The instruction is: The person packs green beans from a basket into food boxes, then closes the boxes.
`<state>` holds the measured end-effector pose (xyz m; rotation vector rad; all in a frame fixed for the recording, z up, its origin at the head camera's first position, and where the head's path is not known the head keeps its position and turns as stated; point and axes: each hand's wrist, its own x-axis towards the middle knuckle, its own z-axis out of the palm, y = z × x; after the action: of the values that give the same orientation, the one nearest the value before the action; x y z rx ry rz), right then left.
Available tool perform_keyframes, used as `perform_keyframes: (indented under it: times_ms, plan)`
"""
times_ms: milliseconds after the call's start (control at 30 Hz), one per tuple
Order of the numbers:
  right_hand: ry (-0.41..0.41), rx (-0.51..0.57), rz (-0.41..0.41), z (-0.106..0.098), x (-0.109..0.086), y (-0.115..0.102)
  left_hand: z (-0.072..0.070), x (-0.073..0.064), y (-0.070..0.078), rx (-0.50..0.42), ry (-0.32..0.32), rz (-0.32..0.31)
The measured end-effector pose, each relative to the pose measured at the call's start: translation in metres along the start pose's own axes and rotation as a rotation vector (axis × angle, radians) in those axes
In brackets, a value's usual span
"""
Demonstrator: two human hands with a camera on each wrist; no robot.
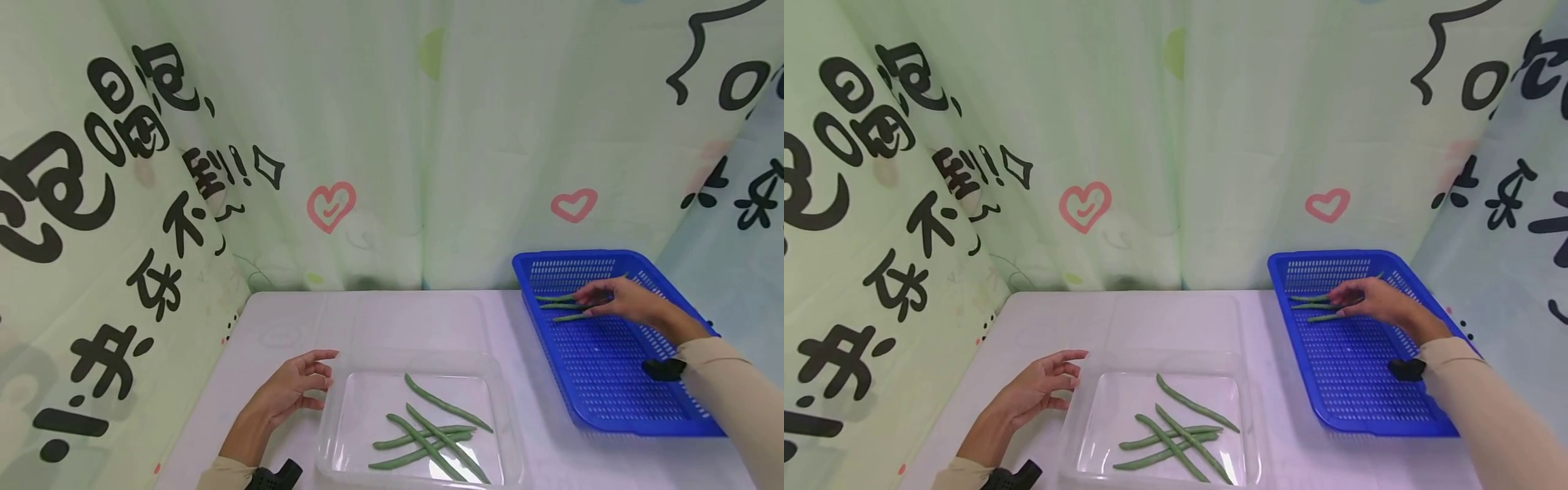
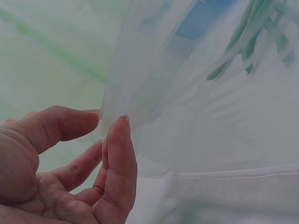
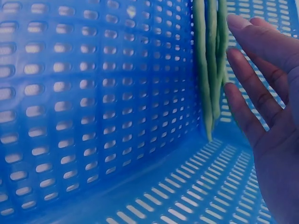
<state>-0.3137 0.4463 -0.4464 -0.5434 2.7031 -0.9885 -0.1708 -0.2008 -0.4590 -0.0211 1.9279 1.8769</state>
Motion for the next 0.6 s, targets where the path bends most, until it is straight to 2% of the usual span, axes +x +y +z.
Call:
perform_keyframes:
  times_ms: [367, 600]
  plan:
    - [-0.059, -0.09, 0.046, 0.002, 0.001, 0.008, 0.0, 0.0, 0.001, -0.003, -0.004, 0.005]
    - [-0.084, -0.073, 0.013, 0.0, 0.001, 0.013, 0.0, 0.0, 0.0, -0.005, 0.0, -0.001]
